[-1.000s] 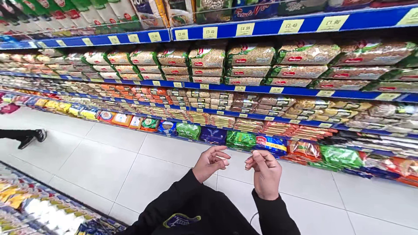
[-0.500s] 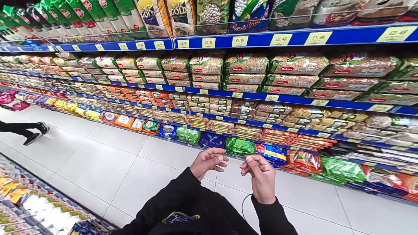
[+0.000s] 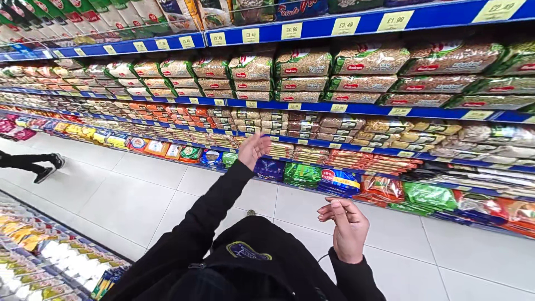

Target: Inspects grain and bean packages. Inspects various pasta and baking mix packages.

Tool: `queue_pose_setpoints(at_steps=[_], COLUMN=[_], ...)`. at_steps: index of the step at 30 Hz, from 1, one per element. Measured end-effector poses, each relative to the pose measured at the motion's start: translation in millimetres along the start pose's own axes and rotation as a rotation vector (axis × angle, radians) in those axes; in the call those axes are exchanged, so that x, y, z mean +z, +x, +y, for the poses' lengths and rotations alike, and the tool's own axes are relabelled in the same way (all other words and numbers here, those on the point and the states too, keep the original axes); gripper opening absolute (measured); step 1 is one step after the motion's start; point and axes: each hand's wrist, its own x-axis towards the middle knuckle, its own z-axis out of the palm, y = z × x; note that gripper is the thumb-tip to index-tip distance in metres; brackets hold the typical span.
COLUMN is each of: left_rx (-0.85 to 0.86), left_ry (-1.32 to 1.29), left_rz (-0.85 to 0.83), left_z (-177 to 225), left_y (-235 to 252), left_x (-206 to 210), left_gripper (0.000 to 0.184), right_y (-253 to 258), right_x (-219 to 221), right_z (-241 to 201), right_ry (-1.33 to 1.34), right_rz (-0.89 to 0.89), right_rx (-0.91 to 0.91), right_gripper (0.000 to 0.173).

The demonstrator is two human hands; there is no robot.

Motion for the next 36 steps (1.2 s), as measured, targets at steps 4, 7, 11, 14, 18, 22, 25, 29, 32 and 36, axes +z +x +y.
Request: queue_pose_setpoints(at_steps=[4, 7, 11, 14, 18, 22, 25, 29, 32, 36], left_rx=[0.076, 0.063, 0.087, 0.102, 0.093, 0.027, 0.017, -0.018, -0.029, 0.021], left_ry=[-0.095, -0.246, -0.284, -0.350, -0.350, -0.359, -0.289, -0.149, -0.084, -0.092], left_rz=[0.152, 0.265, 0.335, 0.333, 0.314, 0.291, 0.272, 0.278, 0.292, 0.349], left_z=[56, 86, 91, 98, 107, 118, 120, 119, 117, 108], left_y=[95, 159, 209, 223, 223, 232, 245, 259, 264, 264], left_x=[5, 10, 14, 21, 25, 21, 14, 1, -5, -4], left_gripper=[0.056, 0.064, 0.066, 0.067, 0.072, 0.078, 0.078, 0.082, 0.082, 0.085], right_y=[7, 21, 45, 74, 113, 152, 176, 201, 210, 214], right_x=[2, 9, 15, 19, 23, 35, 49, 65, 73, 78], right_z=[10, 19, 36, 45, 59, 80, 96, 108, 115, 120], right_ry=[0.001, -0.014, -0.060, -0.054, -0.015, 0.042, 0.083, 0.115, 0.151, 0.199], right_rz=[-0.045, -0.072, -0.120, -0.209, -0.280, -0.316, -0.355, -0.443, -0.525, -0.626], right_rx=[0.042, 0.058, 0.079, 0.127, 0.166, 0.182, 0.189, 0.220, 0.222, 0.229], right_gripper=[0.025, 0.025, 0.025, 0.027, 0.028, 0.028, 0.029, 0.031, 0.039, 0.049])
